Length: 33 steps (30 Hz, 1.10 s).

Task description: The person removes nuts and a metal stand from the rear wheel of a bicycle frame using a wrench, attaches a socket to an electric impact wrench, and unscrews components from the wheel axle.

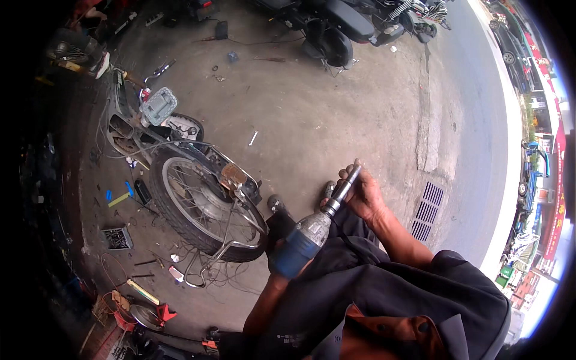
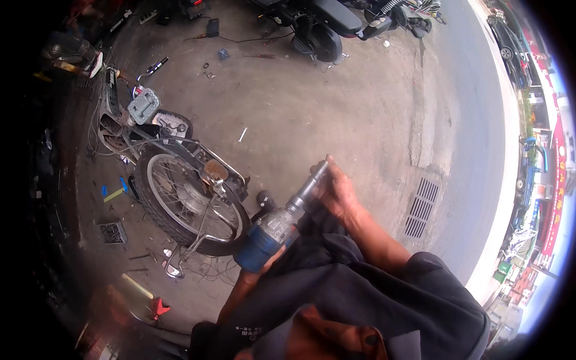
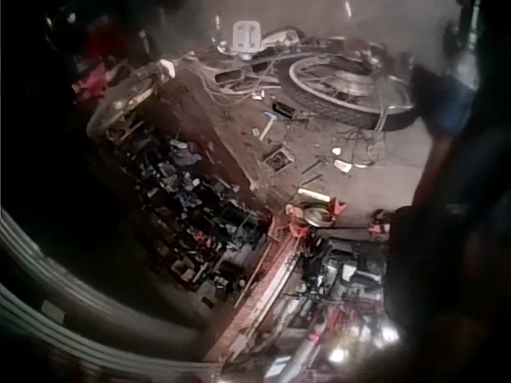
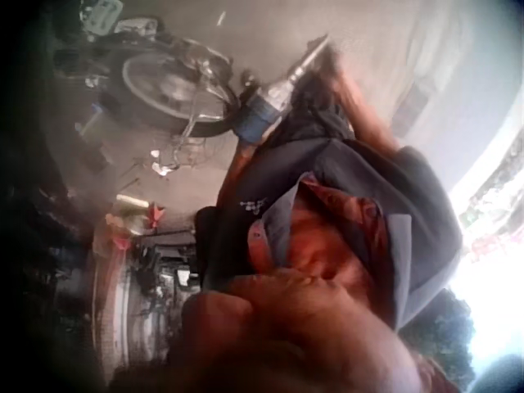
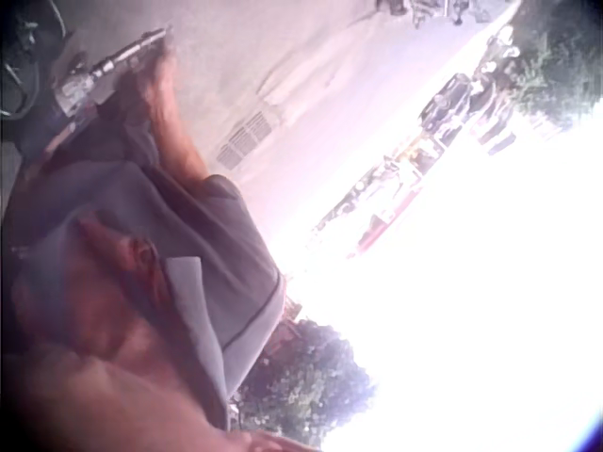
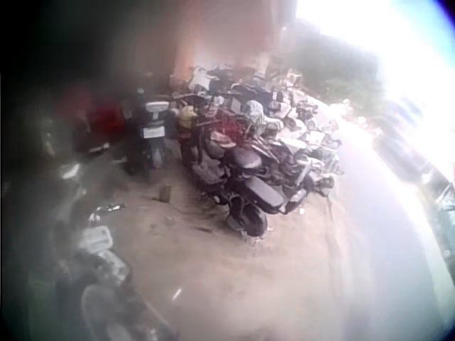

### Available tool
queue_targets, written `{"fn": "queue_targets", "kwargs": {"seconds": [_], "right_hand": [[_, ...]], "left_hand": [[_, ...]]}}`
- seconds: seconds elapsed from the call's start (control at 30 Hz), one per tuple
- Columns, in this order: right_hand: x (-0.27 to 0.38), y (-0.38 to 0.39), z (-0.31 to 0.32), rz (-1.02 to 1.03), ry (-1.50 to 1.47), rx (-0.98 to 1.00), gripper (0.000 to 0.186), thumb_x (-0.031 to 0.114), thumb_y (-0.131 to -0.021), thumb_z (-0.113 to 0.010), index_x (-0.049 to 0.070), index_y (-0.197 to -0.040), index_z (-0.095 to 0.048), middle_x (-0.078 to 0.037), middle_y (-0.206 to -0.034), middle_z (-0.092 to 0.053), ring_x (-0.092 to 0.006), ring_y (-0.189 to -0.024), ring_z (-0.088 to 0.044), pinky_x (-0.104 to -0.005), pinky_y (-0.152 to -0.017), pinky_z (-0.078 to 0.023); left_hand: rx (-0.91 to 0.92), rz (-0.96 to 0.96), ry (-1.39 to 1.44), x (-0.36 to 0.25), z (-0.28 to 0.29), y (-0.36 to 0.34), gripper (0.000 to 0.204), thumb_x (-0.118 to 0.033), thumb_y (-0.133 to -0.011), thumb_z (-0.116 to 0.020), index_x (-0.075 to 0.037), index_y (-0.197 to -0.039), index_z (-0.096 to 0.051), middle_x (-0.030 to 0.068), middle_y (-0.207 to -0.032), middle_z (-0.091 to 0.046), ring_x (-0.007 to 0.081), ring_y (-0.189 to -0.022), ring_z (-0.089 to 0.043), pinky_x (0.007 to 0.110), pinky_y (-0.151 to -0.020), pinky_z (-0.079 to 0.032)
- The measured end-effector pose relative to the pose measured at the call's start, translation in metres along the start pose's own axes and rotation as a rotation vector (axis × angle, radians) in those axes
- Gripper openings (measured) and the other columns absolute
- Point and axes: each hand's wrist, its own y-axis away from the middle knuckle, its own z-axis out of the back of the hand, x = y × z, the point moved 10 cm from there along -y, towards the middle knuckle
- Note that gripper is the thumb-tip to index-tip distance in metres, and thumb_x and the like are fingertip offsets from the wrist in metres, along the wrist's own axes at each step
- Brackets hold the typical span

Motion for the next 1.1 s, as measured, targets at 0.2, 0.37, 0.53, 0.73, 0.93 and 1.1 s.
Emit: {"fn": "queue_targets", "kwargs": {"seconds": [0.2,0.37,0.53,0.73,0.93,1.1], "right_hand": [[0.015,-0.069,-0.078,-0.252,0.317,0.287,0.026,0.023,-0.091,-0.049,0.002,-0.105,-0.051,-0.003,-0.076,-0.051,-0.0125,-0.062,-0.051,-0.0278,-0.055,-0.048],[0.014,-0.098,-0.126,-0.430,0.729,0.367,0.043,0.041,-0.095,-0.036,0.003,-0.099,-0.056,0.002,-0.068,-0.044,-0.0087,-0.055,-0.038,-0.0212,-0.047,-0.027],[-0.019,-0.106,-0.169,-0.493,0.878,0.636,0.037,0.039,-0.094,-0.043,0.006,-0.091,-0.059,0.001,-0.068,-0.047,-0.0072,-0.059,-0.041,-0.0217,-0.045,-0.031],[-0.076,-0.122,-0.180,-0.638,1.082,0.746,0.039,0.040,-0.093,-0.044,0.005,-0.086,-0.060,0.001,-0.065,-0.046,-0.0078,-0.054,-0.039,-0.0222,-0.043,-0.031],[-0.125,-0.148,-0.160,-0.839,1.384,0.756,0.043,0.043,-0.092,-0.045,0.003,-0.089,-0.062,0.000,-0.064,-0.051,-0.0071,-0.049,-0.037,-0.0229,-0.041,-0.028],[-0.163,-0.157,-0.157,-0.831,1.605,0.898,0.042,0.041,-0.091,-0.047,0.003,-0.091,-0.063,-0.002,-0.075,-0.058,-0.0091,-0.057,-0.041,-0.0251,-0.052,-0.036]], "left_hand": [[-0.244,0.135,-0.113,0.038,-0.005,-0.055,0.037,-0.008,-0.077,-0.060,0.001,-0.112,-0.054,0.0110,-0.106,-0.060,0.0226,-0.096,-0.058,0.032,-0.082,-0.045],[-0.622,0.125,0.038,0.016,-0.015,-0.073,0.036,-0.009,-0.078,-0.061,0.001,-0.112,-0.055,0.0138,-0.108,-0.059,0.0231,-0.098,-0.057,0.033,-0.083,-0.045],[-0.978,0.329,0.181,0.074,-0.044,-0.044,0.036,-0.008,-0.078,-0.062,-0.002,-0.113,-0.056,0.0130,-0.111,-0.057,0.0240,-0.102,-0.054,0.036,-0.088,-0.042],[-1.087,0.354,-0.099,0.061,-0.029,-0.062,0.033,-0.008,-0.073,-0.063,-0.002,-0.104,-0.056,0.0124,-0.106,-0.057,0.0286,-0.097,-0.053,0.040,-0.083,-0.042],[-0.973,0.495,-0.364,0.064,-0.017,-0.093,0.032,-0.007,-0.079,-0.058,0.000,-0.110,-0.055,0.0079,-0.100,-0.058,0.0145,-0.083,-0.054,0.027,-0.072,-0.045],[-1.451,0.430,0.330,0.095,-0.026,-0.073,0.049,-0.013,-0.086,-0.053,-0.004,-0.131,-0.037,0.0088,-0.115,-0.053,0.0168,-0.092,-0.055,0.027,-0.080,-0.046]]}}
